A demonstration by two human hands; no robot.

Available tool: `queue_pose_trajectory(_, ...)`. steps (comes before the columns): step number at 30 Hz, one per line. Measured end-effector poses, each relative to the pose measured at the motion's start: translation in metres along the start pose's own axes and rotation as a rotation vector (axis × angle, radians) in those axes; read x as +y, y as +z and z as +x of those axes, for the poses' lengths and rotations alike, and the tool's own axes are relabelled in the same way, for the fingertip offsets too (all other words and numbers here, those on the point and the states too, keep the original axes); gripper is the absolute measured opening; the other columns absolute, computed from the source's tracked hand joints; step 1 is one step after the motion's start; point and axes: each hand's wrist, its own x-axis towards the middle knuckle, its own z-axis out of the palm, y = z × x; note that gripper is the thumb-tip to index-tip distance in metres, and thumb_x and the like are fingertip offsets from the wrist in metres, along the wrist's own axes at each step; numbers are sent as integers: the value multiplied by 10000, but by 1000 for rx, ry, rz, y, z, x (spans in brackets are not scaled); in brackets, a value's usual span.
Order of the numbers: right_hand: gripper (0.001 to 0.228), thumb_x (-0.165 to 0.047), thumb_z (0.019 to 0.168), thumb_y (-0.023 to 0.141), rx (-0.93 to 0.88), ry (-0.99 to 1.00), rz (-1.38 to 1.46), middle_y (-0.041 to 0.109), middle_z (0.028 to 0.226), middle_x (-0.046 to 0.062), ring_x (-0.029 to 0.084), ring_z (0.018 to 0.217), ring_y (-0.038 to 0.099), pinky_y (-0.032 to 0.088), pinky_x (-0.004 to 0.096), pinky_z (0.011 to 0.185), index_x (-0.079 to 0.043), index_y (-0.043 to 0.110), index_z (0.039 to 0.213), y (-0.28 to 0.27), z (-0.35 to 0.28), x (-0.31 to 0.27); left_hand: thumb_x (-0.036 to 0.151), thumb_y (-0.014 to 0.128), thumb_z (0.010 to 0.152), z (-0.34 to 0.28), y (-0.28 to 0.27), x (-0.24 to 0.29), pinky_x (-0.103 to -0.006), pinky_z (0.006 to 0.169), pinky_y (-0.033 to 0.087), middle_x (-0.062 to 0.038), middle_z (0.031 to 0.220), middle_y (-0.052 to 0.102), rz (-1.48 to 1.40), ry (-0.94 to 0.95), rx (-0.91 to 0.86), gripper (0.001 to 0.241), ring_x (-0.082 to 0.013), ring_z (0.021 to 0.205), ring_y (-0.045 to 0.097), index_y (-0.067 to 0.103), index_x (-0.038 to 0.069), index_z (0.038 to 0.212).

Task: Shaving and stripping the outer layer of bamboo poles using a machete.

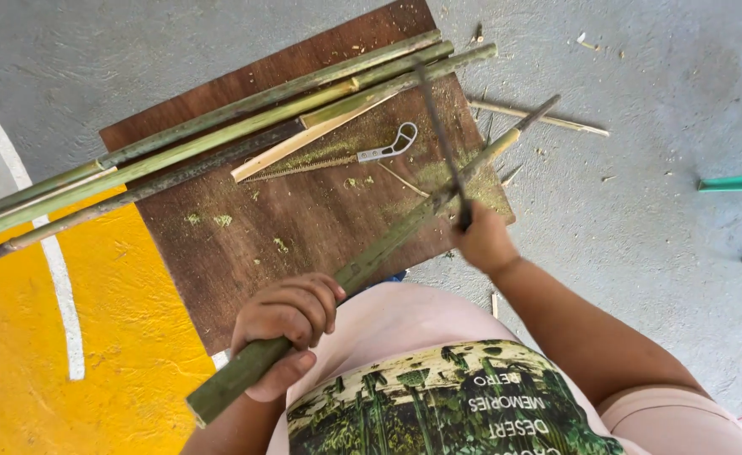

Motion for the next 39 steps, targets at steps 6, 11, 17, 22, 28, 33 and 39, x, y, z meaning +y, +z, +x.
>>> queue_pose_trajectory(6,201,-117,841,706,37,-647,-38,680,697,169,287,609,680,561,428,589,-18,650,1007,9,39,27,218,707,777,7,5,4,-451,843,538,-50,678,557,-11,3,-18,226,-239,710,617,515,112,722)
queue_pose_trajectory(11,196,-115,881,676,109,-116,97,667,744,184,339,614,689,556,478,532,-33,575,1028,-11,26,-7,233,708,779,12,6,5,-478,892,561,-56,690,575,52,49,-81,219,-248,728,638,537,104,733)
queue_pose_trajectory(17,193,-117,819,762,182,-840,23,662,742,201,328,639,664,551,445,599,-9,638,919,31,-2,47,249,709,772,4,10,2,-469,872,589,-46,680,599,26,43,-37,219,-228,708,650,549,109,719)
queue_pose_trajectory(22,217,-135,846,765,177,-434,-18,683,760,169,294,654,689,557,430,584,-2,644,967,18,62,78,219,707,776,1,10,11,-478,908,564,-31,684,562,37,-39,-60,224,-236,725,632,515,115,725)
queue_pose_trajectory(28,226,-123,860,768,101,-454,108,652,710,164,290,622,641,547,445,561,17,616,950,32,8,49,202,701,764,14,14,15,-472,882,546,-53,694,565,17,-15,-105,200,-245,729,626,527,108,731)
queue_pose_trajectory(33,167,-129,888,718,111,-548,24,661,727,153,254,603,638,550,440,576,-23,623,976,16,46,54,215,697,781,12,16,14,-446,842,551,-37,677,545,36,-32,-73,228,-243,719,622,501,111,732)
queue_pose_trajectory(39,248,-160,884,751,98,-249,26,682,792,162,239,658,659,567,425,618,0,569,936,-1,18,21,255,702,767,6,13,5,-452,848,556,-35,619,537,53,17,-23,238,-219,678,620,517,120,701)
